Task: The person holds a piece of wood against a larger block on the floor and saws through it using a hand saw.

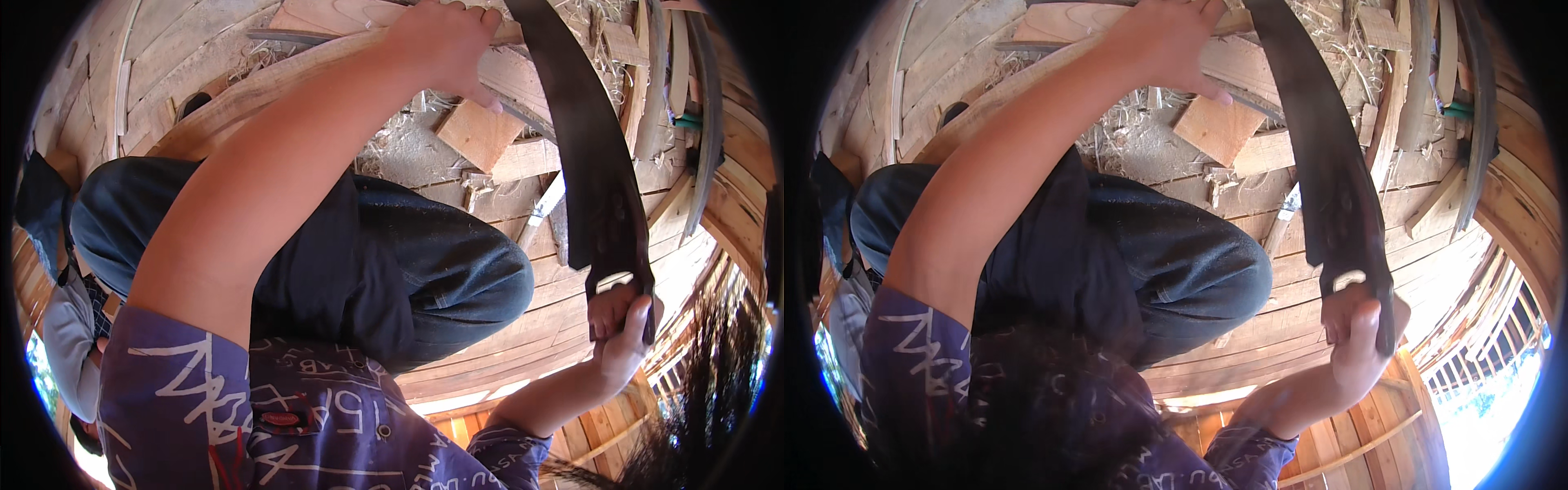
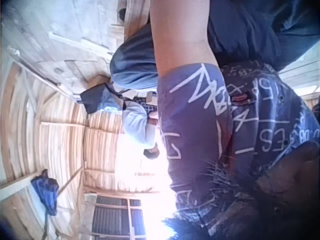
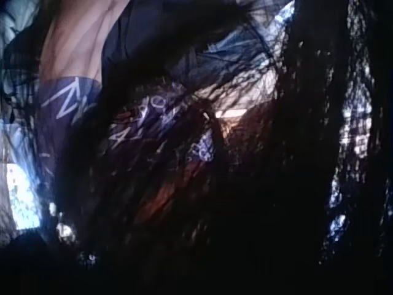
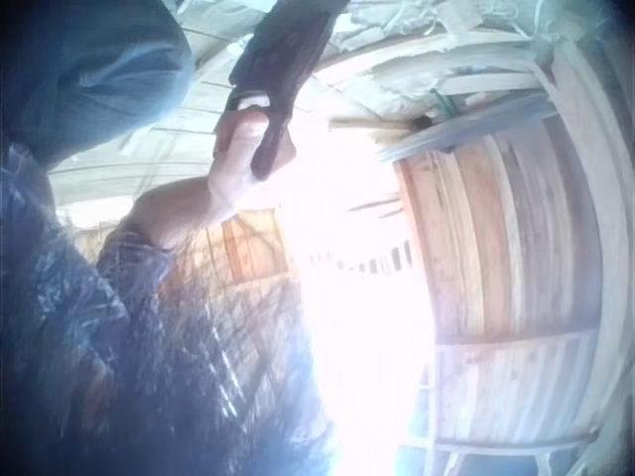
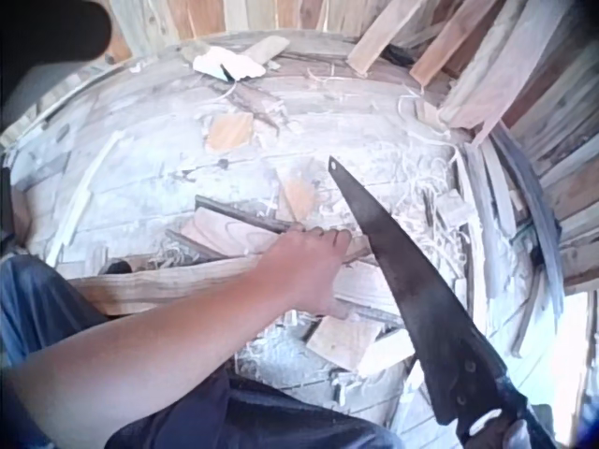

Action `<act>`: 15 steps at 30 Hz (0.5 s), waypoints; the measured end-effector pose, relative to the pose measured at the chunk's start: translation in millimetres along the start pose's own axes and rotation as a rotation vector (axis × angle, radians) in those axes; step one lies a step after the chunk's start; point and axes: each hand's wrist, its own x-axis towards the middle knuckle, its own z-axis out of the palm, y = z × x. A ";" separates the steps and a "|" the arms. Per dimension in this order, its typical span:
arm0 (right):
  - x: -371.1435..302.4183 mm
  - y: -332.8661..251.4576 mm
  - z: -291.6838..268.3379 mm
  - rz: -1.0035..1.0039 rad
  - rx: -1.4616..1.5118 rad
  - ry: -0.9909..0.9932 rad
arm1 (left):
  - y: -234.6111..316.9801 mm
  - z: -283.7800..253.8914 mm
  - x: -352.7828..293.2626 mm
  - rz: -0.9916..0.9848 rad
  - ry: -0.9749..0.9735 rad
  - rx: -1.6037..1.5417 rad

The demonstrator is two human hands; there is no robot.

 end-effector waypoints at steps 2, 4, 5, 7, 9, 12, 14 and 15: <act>-37.0 -9.5 -21.2 -0.042 0.031 -0.017 | -5.7 -7.1 -1.1 0.006 0.058 0.030; -82.3 -15.2 -54.7 -0.070 0.045 -0.056 | -9.7 0.0 -2.2 0.003 0.088 0.043; -89.5 -15.0 -53.9 -0.076 0.016 -0.044 | -6.3 3.2 0.9 0.019 0.102 0.057; -97.1 -25.2 -42.9 -0.085 -0.051 -0.025 | -3.7 -2.6 -0.5 0.010 0.066 0.011; -84.9 -21.5 -40.5 -0.095 -0.012 -0.043 | -3.3 -6.9 -3.0 0.001 0.052 -0.006; -61.8 -2.5 -37.4 -0.110 -0.053 0.020 | -2.2 -7.8 -1.5 0.010 0.047 0.001; -33.8 0.9 -8.4 -0.086 -0.129 0.111 | 2.3 -8.1 1.5 0.014 0.029 0.026; -11.1 11.5 13.7 -0.105 -0.207 0.169 | -4.4 -8.5 -3.4 0.001 0.041 0.082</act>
